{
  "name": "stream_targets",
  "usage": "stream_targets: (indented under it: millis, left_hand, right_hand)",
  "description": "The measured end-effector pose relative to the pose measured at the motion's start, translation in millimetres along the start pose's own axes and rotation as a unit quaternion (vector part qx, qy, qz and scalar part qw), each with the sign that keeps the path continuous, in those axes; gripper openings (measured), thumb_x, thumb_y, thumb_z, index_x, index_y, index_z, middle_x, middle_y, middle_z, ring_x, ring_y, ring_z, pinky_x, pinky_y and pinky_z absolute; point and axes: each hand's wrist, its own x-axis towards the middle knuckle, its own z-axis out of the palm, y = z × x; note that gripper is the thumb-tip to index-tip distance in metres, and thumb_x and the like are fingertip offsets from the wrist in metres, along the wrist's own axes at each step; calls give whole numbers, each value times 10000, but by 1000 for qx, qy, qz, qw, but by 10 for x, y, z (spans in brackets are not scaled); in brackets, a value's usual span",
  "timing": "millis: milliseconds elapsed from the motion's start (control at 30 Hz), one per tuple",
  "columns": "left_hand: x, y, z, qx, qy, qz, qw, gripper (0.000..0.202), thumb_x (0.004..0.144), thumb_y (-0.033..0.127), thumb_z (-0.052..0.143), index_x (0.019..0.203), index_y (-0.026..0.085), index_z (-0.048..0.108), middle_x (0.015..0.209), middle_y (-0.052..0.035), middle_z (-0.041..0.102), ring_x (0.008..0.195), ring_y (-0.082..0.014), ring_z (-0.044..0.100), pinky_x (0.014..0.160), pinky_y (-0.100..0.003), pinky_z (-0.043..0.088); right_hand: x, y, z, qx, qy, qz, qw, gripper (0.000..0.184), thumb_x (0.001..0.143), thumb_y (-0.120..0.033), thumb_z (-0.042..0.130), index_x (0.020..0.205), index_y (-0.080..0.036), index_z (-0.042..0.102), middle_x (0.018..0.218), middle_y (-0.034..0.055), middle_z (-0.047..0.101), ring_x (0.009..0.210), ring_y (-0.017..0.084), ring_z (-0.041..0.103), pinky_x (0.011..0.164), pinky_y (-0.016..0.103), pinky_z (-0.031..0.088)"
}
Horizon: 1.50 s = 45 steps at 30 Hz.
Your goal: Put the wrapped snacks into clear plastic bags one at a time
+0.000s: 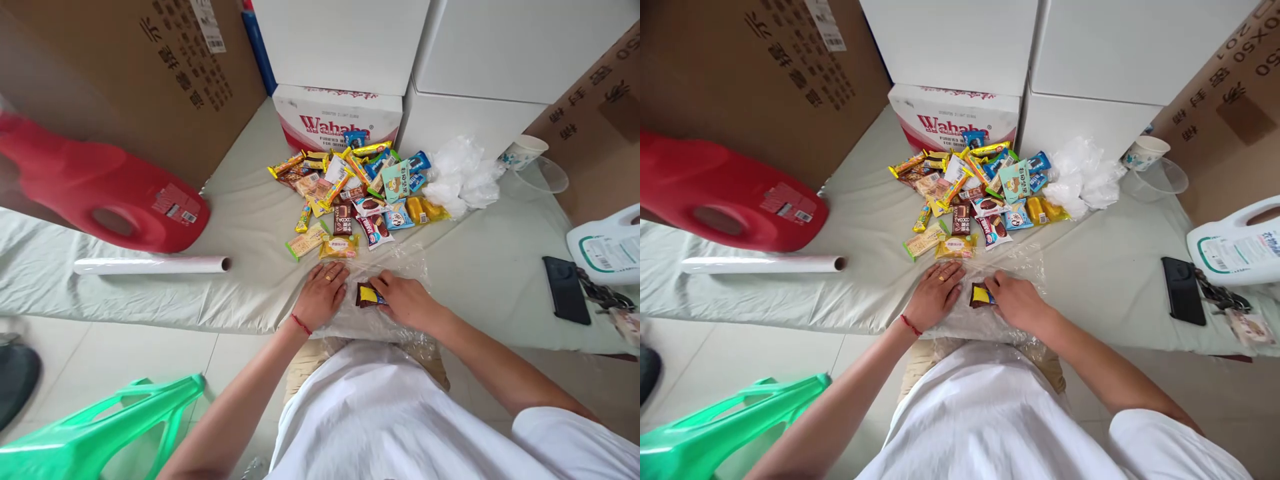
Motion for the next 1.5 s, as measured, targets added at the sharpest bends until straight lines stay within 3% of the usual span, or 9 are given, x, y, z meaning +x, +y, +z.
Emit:
stream_targets:
  millis: [133, 333, 467, 667, 933, 1100, 1200, 1400, 1500]
  left_hand:
    - [-14, -23, -28, -24, 31, 0, 999, 436, 1031, 320, 432, 1418, 201, 593, 1490, -139, 599, 1409, -295, 527, 1184, -556, 424]
    - [-500, 97, -252, -29, 179, 128, 975, 423, 914, 152, 562, 1324, 239, 617, 1271, -119, 715, 1386, -291, 555, 1114, -502, 514]
    - [-877, 95, -279, -68, 67, 276, 956, 328, 899, 143, 537, 1191, 252, 639, 1338, -119, 686, 1425, -285, 531, 1146, -520, 496]
    - [-955, 9, -137, -39, 20, 237, 971, 277, 951, 121, 587, 1126, 308, 691, 1321, -32, 712, 1377, -249, 581, 1143, -492, 491]
    - [-332, 41, -448, -219, 38, -35, 974, 218, 964, 329, 563, 823, 223, 691, 889, -71, 736, 1030, -241, 664, 926, -403, 562]
    - [62, -168, -317, -75, 22, -238, 968, 147, 812, 361, 625, 813, 226, 682, 886, -91, 677, 1004, -308, 598, 956, -480, 511]
    - [119, -274, -303, -30, 95, -290, 952, 245, 744, 325, 702, 950, 191, 703, 1016, -128, 634, 1055, -333, 551, 970, -510, 498]
    - [-80, 152, -699, 51, 402, -174, 897, 222, 797, 48, 541, 947, 162, 658, 968, -86, 603, 1014, -254, 564, 967, -461, 471]
    - [-147, 667, -709, -25, 328, 32, 944, 246, 867, 51, 532, 976, 216, 679, 951, -51, 659, 907, -204, 585, 817, -360, 474]
  right_hand:
    - [-120, 118, 39, 43, 65, -39, 996, 722, 872, -478, 769, 1486, -223, 487, 1525, 174, 500, 1151, 324, 671, 858, 399, 575]
    - [-971, 291, 110, 120, 259, -155, 946, 261, 990, -350, 626, 1212, -218, 661, 1144, 114, 712, 1025, 238, 668, 909, 413, 559]
    - [-1374, 371, 530, 76, 187, -208, 957, 452, 968, -198, 618, 1417, -227, 572, 1400, 109, 645, 1253, 258, 596, 1083, 480, 509]
    - [-1272, 513, 1082, 93, 259, -158, 948, 374, 1001, -112, 531, 1316, -266, 662, 1300, 76, 717, 1166, 230, 647, 1054, 485, 517]
    - [-857, 850, 472, 440, 167, 54, 881, 321, 1028, -430, 510, 1088, -200, 726, 883, 38, 743, 806, 170, 689, 753, 281, 534]
    - [-466, 1000, 290, 309, 68, 185, 930, 271, 941, -354, 570, 1094, -186, 719, 871, 46, 721, 735, 194, 640, 667, 285, 457]
    - [-323, 1034, 136, 157, 62, 197, 966, 373, 899, -214, 580, 1258, -180, 676, 1105, 111, 707, 911, 251, 654, 750, 321, 467]
    - [168, 953, -280, 63, 165, 63, 982, 382, 1000, -268, 502, 1333, -144, 642, 1259, 147, 659, 1188, 313, 537, 1041, 393, 421]
    - [519, 827, -328, 37, 111, 38, 992, 489, 979, -443, 598, 1346, -122, 624, 1260, 188, 661, 1191, 353, 531, 1005, 432, 424]
